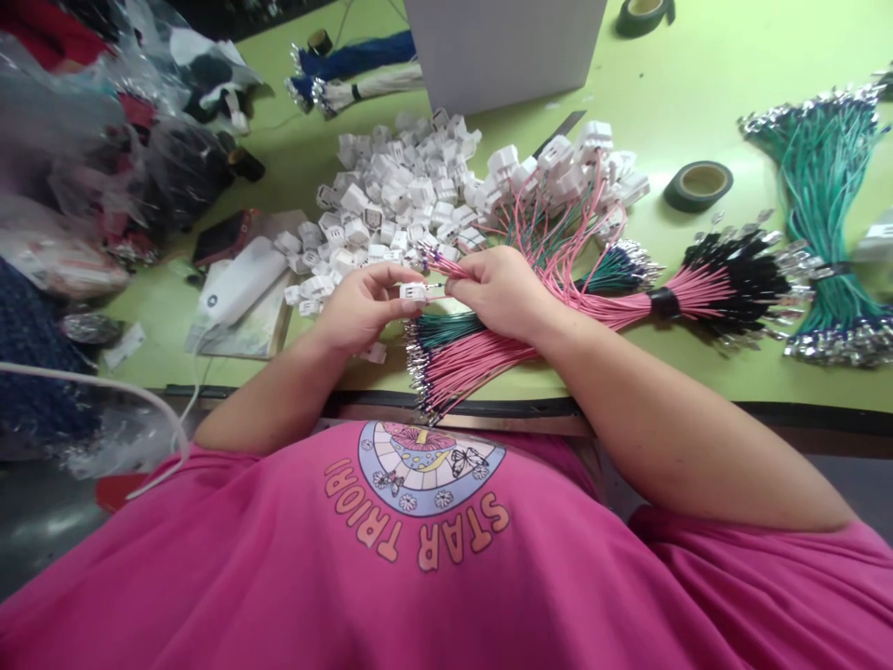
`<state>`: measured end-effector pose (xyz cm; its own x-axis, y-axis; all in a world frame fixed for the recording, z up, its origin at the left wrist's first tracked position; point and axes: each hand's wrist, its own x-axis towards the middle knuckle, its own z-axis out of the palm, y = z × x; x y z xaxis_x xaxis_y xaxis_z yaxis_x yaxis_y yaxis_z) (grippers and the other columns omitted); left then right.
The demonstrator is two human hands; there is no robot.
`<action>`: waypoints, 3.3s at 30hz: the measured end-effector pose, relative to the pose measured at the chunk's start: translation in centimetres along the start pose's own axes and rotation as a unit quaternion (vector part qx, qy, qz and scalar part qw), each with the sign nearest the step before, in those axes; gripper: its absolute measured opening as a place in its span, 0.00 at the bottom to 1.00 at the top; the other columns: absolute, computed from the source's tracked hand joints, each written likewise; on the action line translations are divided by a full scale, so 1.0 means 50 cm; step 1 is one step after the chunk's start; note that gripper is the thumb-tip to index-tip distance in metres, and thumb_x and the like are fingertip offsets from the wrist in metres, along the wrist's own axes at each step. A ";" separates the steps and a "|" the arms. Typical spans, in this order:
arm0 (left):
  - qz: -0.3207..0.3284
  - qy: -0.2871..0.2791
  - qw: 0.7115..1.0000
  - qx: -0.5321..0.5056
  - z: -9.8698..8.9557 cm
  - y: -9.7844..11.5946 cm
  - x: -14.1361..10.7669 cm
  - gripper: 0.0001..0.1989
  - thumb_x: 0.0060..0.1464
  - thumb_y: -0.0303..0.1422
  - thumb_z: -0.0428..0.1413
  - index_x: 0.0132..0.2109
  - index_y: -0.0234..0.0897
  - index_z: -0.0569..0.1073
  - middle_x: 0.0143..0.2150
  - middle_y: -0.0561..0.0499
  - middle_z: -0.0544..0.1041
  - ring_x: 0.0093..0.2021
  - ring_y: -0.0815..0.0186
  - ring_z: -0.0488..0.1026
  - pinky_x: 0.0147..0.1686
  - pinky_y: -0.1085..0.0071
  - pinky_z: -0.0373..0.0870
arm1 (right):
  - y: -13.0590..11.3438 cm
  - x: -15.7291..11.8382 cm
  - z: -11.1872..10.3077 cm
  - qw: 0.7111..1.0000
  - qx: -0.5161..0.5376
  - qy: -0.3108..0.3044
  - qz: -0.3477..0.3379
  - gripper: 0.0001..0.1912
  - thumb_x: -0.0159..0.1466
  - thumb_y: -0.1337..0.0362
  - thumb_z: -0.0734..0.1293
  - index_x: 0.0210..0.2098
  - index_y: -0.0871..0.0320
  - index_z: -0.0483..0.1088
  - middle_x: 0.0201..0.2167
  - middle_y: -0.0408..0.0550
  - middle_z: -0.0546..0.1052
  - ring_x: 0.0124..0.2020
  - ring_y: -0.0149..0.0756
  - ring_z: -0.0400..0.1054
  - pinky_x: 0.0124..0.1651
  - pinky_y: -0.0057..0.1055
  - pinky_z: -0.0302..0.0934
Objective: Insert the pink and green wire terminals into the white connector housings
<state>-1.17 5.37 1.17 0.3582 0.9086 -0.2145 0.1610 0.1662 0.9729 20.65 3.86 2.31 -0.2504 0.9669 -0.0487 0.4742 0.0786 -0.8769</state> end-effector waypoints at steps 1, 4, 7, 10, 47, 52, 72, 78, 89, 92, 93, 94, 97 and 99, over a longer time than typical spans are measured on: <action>0.005 0.000 1.000 0.007 -0.001 -0.002 0.001 0.23 0.38 0.35 0.74 0.41 0.35 0.77 0.36 0.49 0.81 0.37 0.64 0.80 0.39 0.67 0.77 | 0.000 0.001 0.000 1.000 -0.006 -0.002 -0.004 0.10 0.60 0.65 0.66 0.23 0.61 0.72 0.20 0.39 0.61 0.26 0.28 0.54 0.33 0.31 0.48; 0.021 0.002 1.000 0.009 -0.005 -0.008 0.006 0.24 0.36 0.37 0.75 0.41 0.34 0.77 0.37 0.49 0.81 0.37 0.66 0.79 0.40 0.68 0.76 | -0.001 0.003 0.001 0.999 -0.029 -0.017 -0.013 0.10 0.59 0.67 0.65 0.21 0.61 0.71 0.19 0.39 0.60 0.26 0.28 0.55 0.33 0.31 0.48; 0.029 0.001 1.000 -0.004 -0.008 -0.012 0.009 0.25 0.34 0.37 0.75 0.39 0.34 0.77 0.37 0.50 0.81 0.36 0.68 0.78 0.40 0.70 0.75 | -0.005 0.004 0.000 0.999 -0.038 -0.026 -0.014 0.11 0.58 0.67 0.65 0.19 0.60 0.68 0.19 0.39 0.59 0.26 0.27 0.54 0.33 0.31 0.47; 0.032 -0.015 0.999 -0.001 -0.007 -0.011 0.008 0.24 0.34 0.38 0.75 0.39 0.34 0.78 0.37 0.50 0.81 0.37 0.68 0.78 0.41 0.70 0.75 | -0.005 0.004 0.002 0.998 -0.044 -0.029 -0.023 0.12 0.58 0.66 0.65 0.18 0.59 0.65 0.18 0.39 0.58 0.25 0.27 0.53 0.32 0.31 0.46; 0.236 -0.069 0.756 0.606 -0.078 0.029 0.113 0.15 0.53 0.28 0.60 0.50 0.34 0.76 0.50 0.42 0.75 0.53 0.54 0.70 0.57 0.58 0.63 | 0.025 0.016 0.022 0.997 0.047 -0.058 0.007 0.06 0.52 0.66 0.69 0.27 0.61 0.79 0.18 0.39 0.69 0.23 0.27 0.59 0.30 0.30 0.54; 0.219 -0.047 0.759 0.611 -0.058 0.017 0.094 0.08 0.55 0.25 0.56 0.43 0.31 0.75 0.47 0.39 0.74 0.52 0.52 0.70 0.54 0.56 0.64 | 0.017 0.011 0.013 0.994 0.086 -0.062 0.002 0.07 0.53 0.63 0.70 0.29 0.59 0.79 0.17 0.39 0.68 0.20 0.26 0.57 0.26 0.29 0.50; -0.072 -0.097 0.987 -0.106 -0.002 0.016 0.014 0.21 0.48 0.27 0.67 0.49 0.34 0.73 0.38 0.51 0.77 0.31 0.73 0.75 0.30 0.76 0.70 | 0.009 -0.002 0.008 0.997 0.053 0.051 -0.022 0.04 0.52 0.65 0.71 0.25 0.60 0.76 0.22 0.44 0.73 0.28 0.31 0.64 0.34 0.32 0.59; -0.077 -0.077 0.990 -0.084 0.002 0.013 0.015 0.12 0.56 0.27 0.60 0.48 0.34 0.73 0.42 0.46 0.80 0.34 0.71 0.77 0.32 0.75 0.74 | 0.006 -0.006 0.012 0.997 0.004 0.069 -0.023 0.05 0.53 0.65 0.68 0.24 0.59 0.75 0.21 0.44 0.71 0.28 0.32 0.64 0.33 0.32 0.58; -0.116 -0.049 0.987 -0.096 0.006 0.017 0.011 0.05 0.61 0.28 0.55 0.44 0.35 0.73 0.35 0.49 0.79 0.35 0.67 0.82 0.32 0.74 0.75 | 0.008 -0.008 0.014 0.993 -0.052 0.090 -0.058 0.06 0.54 0.67 0.65 0.23 0.60 0.74 0.19 0.42 0.68 0.26 0.30 0.61 0.33 0.31 0.55; -0.088 -0.051 0.991 -0.090 0.006 0.013 0.012 0.04 0.60 0.29 0.57 0.42 0.34 0.74 0.33 0.50 0.79 0.32 0.70 0.80 0.29 0.77 0.73 | 0.009 -0.007 0.017 0.991 -0.071 0.091 -0.065 0.06 0.53 0.67 0.65 0.22 0.60 0.73 0.18 0.42 0.68 0.25 0.29 0.60 0.33 0.31 0.54; -0.081 -0.052 0.992 -0.087 0.005 0.012 0.012 0.06 0.60 0.31 0.58 0.43 0.34 0.74 0.33 0.50 0.79 0.32 0.70 0.80 0.30 0.77 0.74 | 0.010 -0.007 0.017 0.991 -0.076 0.092 -0.064 0.06 0.53 0.67 0.64 0.22 0.59 0.73 0.18 0.42 0.68 0.25 0.29 0.60 0.33 0.30 0.54; -0.076 -0.052 0.992 -0.081 0.004 0.012 0.011 0.07 0.59 0.32 0.60 0.43 0.34 0.75 0.33 0.49 0.79 0.33 0.70 0.80 0.31 0.77 0.74 | 0.011 -0.007 0.018 0.990 -0.080 0.094 -0.064 0.07 0.53 0.67 0.64 0.22 0.59 0.73 0.18 0.42 0.68 0.25 0.29 0.60 0.33 0.30 0.54; -0.064 -0.049 0.996 -0.048 0.003 0.013 0.006 0.14 0.52 0.31 0.66 0.46 0.34 0.76 0.35 0.49 0.81 0.36 0.69 0.80 0.37 0.74 0.76 | 0.014 -0.007 0.021 0.988 -0.088 0.102 -0.071 0.07 0.53 0.67 0.64 0.23 0.59 0.73 0.19 0.42 0.69 0.25 0.29 0.60 0.33 0.30 0.54; -0.048 -0.038 0.998 -0.019 0.007 0.013 0.002 0.17 0.48 0.30 0.67 0.47 0.34 0.77 0.35 0.49 0.81 0.36 0.68 0.80 0.38 0.72 0.76 | 0.016 -0.006 0.023 0.987 -0.092 0.103 -0.077 0.07 0.54 0.66 0.64 0.22 0.59 0.73 0.19 0.42 0.69 0.25 0.29 0.61 0.33 0.30 0.53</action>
<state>-0.69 5.43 1.76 0.4116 0.8562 -0.3123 0.1647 0.2671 0.9495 20.14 3.36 1.07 -0.1646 0.9672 0.1937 0.5943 0.2539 -0.7631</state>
